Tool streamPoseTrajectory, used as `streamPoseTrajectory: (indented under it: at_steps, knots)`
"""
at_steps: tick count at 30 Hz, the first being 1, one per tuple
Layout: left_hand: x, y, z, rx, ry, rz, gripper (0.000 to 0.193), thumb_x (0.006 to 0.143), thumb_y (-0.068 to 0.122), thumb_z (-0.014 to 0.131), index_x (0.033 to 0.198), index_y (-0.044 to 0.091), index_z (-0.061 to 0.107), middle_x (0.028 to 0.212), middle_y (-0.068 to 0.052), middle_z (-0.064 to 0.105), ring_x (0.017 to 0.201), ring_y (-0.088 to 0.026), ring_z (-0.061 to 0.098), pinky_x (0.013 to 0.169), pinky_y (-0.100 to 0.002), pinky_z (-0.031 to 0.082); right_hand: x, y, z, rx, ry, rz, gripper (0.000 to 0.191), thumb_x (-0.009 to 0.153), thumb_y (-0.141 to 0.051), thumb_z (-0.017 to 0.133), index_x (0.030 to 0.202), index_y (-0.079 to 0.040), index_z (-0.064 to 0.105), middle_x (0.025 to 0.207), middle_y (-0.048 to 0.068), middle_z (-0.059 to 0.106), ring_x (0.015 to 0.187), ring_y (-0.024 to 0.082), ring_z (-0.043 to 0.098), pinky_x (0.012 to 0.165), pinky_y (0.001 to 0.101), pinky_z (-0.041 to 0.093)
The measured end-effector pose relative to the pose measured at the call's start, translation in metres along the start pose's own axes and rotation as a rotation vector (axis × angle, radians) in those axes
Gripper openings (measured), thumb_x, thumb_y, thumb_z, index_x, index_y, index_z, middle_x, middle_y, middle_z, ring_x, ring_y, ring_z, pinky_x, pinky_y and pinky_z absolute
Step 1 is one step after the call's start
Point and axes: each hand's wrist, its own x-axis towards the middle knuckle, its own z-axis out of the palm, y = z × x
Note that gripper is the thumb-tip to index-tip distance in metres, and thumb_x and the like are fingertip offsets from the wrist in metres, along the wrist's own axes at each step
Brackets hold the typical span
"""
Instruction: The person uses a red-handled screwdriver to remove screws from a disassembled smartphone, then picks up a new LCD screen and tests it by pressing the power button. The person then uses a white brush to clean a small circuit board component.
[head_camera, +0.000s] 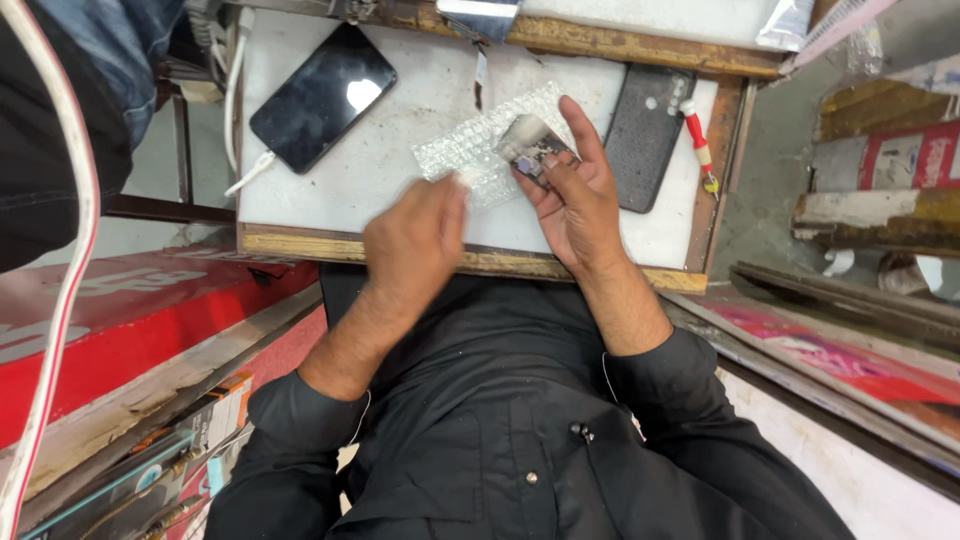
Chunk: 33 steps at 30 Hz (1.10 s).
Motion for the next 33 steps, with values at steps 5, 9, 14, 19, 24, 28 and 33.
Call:
streamPoseTrajectory:
  at_steps: [5, 9, 14, 19, 24, 28, 33]
  knots:
    - [0.003, -0.001, -0.006, 0.012, 0.030, -0.075, 0.018, 0.105, 0.019, 0.066, 0.116, 0.006, 0.072, 0.095, -0.011, 0.071, 0.076, -0.033, 0.070, 0.064, -0.042, 0.056, 0.002, -0.001, 0.001, -0.018, 0.034, 0.027, 0.069, 0.104, 0.003, 0.055, 0.164, -0.016, 0.027, 0.134, 0.013, 0.065, 0.122, 0.024, 0.068, 0.109, 0.0396, 0.057]
    - [0.007, 0.003, -0.010, -0.005, -0.123, 0.046, 0.021, 0.099, 0.022, 0.071, 0.112, 0.006, 0.075, 0.083, -0.011, 0.069, 0.069, -0.032, 0.070, 0.060, -0.043, 0.055, 0.005, -0.003, 0.001, 0.027, 0.018, 0.014, 0.067, 0.106, 0.004, 0.055, 0.164, -0.013, 0.029, 0.138, 0.014, 0.063, 0.123, 0.024, 0.067, 0.108, 0.0389, 0.057]
    - [0.009, 0.004, -0.010, -0.020, 0.030, -0.059, 0.018, 0.104, 0.018, 0.067, 0.115, 0.006, 0.073, 0.097, -0.011, 0.073, 0.077, -0.031, 0.072, 0.067, -0.040, 0.057, 0.004, -0.006, -0.001, -0.009, 0.041, 0.015, 0.066, 0.106, 0.004, 0.054, 0.166, -0.012, 0.030, 0.134, 0.014, 0.063, 0.124, 0.023, 0.067, 0.110, 0.0394, 0.058]
    - [0.007, 0.004, -0.008, -0.005, -0.021, -0.079, 0.018, 0.101, 0.019, 0.069, 0.114, 0.007, 0.074, 0.095, -0.011, 0.072, 0.078, -0.033, 0.071, 0.066, -0.042, 0.056, 0.005, -0.007, -0.001, -0.014, 0.060, 0.027, 0.064, 0.104, 0.003, 0.054, 0.161, -0.012, 0.030, 0.135, 0.011, 0.066, 0.121, 0.022, 0.067, 0.107, 0.0383, 0.058]
    - [0.008, 0.002, -0.009, -0.049, -0.129, -0.052, 0.017, 0.099, 0.021, 0.071, 0.110, 0.009, 0.075, 0.089, -0.012, 0.072, 0.073, -0.035, 0.071, 0.064, -0.044, 0.055, 0.005, -0.004, -0.003, 0.032, 0.042, 0.014, 0.065, 0.105, 0.003, 0.056, 0.163, -0.011, 0.030, 0.128, 0.008, 0.067, 0.121, 0.021, 0.067, 0.109, 0.0387, 0.057]
    - [0.009, -0.004, -0.011, -0.005, 0.042, -0.156, 0.019, 0.106, 0.019, 0.064, 0.118, 0.005, 0.070, 0.102, -0.014, 0.073, 0.085, -0.036, 0.072, 0.071, -0.044, 0.057, 0.005, -0.002, -0.004, 0.030, 0.006, 0.016, 0.065, 0.107, 0.005, 0.055, 0.165, -0.011, 0.030, 0.121, 0.006, 0.067, 0.120, 0.021, 0.068, 0.109, 0.0400, 0.057]
    - [-0.003, -0.003, -0.013, -0.080, -0.092, -0.066, 0.022, 0.102, 0.023, 0.065, 0.114, 0.004, 0.071, 0.096, -0.015, 0.074, 0.080, -0.036, 0.072, 0.069, -0.045, 0.057, 0.006, -0.004, -0.005, 0.090, -0.019, -0.017, 0.065, 0.109, 0.006, 0.056, 0.167, -0.010, 0.032, 0.115, 0.005, 0.067, 0.120, 0.020, 0.068, 0.114, 0.0409, 0.057]
